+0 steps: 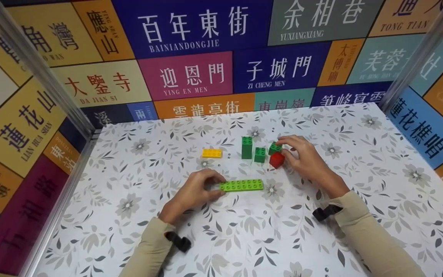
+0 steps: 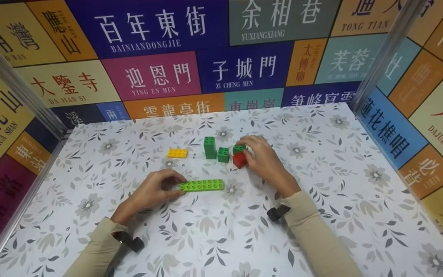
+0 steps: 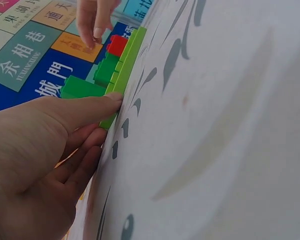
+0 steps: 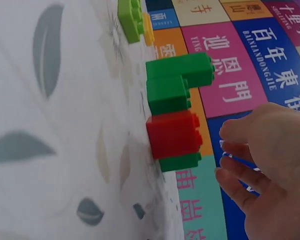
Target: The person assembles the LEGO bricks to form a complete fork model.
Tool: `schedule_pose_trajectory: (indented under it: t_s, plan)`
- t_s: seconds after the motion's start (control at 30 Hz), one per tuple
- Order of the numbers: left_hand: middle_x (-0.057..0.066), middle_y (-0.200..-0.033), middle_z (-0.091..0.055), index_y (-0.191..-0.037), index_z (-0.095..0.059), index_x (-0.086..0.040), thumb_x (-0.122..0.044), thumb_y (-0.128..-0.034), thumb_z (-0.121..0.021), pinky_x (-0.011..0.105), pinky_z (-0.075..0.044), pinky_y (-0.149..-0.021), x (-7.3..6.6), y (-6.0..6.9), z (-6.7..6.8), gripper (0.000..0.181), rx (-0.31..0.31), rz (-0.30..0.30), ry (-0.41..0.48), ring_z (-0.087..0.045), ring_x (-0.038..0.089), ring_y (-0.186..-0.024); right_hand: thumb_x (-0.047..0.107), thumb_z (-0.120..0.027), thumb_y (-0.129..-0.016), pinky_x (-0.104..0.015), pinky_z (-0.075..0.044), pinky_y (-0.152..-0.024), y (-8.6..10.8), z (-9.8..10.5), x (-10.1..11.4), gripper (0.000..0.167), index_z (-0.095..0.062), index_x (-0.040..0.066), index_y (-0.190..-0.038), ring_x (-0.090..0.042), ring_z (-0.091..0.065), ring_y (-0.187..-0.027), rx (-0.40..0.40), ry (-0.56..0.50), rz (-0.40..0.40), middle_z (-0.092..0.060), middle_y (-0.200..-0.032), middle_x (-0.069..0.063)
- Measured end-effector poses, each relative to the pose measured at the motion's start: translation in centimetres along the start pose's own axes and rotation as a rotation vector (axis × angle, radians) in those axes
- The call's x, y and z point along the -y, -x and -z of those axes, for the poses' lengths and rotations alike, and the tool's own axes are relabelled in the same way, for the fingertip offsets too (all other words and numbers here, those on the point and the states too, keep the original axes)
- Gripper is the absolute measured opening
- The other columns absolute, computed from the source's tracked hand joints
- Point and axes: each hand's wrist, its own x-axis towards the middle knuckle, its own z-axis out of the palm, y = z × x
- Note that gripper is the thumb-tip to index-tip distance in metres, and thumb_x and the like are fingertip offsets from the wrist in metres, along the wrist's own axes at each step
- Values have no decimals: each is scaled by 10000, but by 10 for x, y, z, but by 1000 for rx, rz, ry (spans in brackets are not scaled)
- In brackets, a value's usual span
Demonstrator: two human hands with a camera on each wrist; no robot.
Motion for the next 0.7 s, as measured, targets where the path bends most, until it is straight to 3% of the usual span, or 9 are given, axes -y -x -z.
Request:
schedule_pose_trajectory:
  t_s: [0.13,0.27,0.57,0.7]
  plan:
    - [-32,-1180,-743,-1223,-780,-177,-163,-909,-886,345,-591,-1021,-1,0,0,332,2,4,-1,-702,126,-1084,-114,-539,-1054,-631,-390,-1254,1,-1,-11,490,-668,97,-1477,-441,-481,-1519,103,6,23,-579,-1603,-164]
    - [-42,-1181,-737,-1226,-780,-189,-176,-911,-885,351,-583,-1034,-1,0,0,332,3,15,-8,-695,119,-1090,-123,-495,-1061,-663,-314,-1290,3,0,-17,541,-621,112,-1532,-464,-423,-1559,176,19,-7,-551,-1635,-144]
    - [-38,-1194,-731,-1220,-779,-184,-176,-918,-881,347,-583,-1030,2,0,0,319,5,13,-3,-694,120,-1099,19,-724,-1010,-597,-468,-1152,4,2,-17,338,-756,89,-1339,-354,-580,-1334,72,86,-55,-682,-1341,-122]
    - [-33,-1193,-731,-1221,-780,-176,-186,-922,-881,335,-587,-1023,2,0,0,316,4,11,-9,-696,115,-1100,44,-774,-988,-595,-491,-1130,4,0,-19,277,-767,59,-1265,-366,-580,-1330,43,80,-57,-666,-1352,-160]
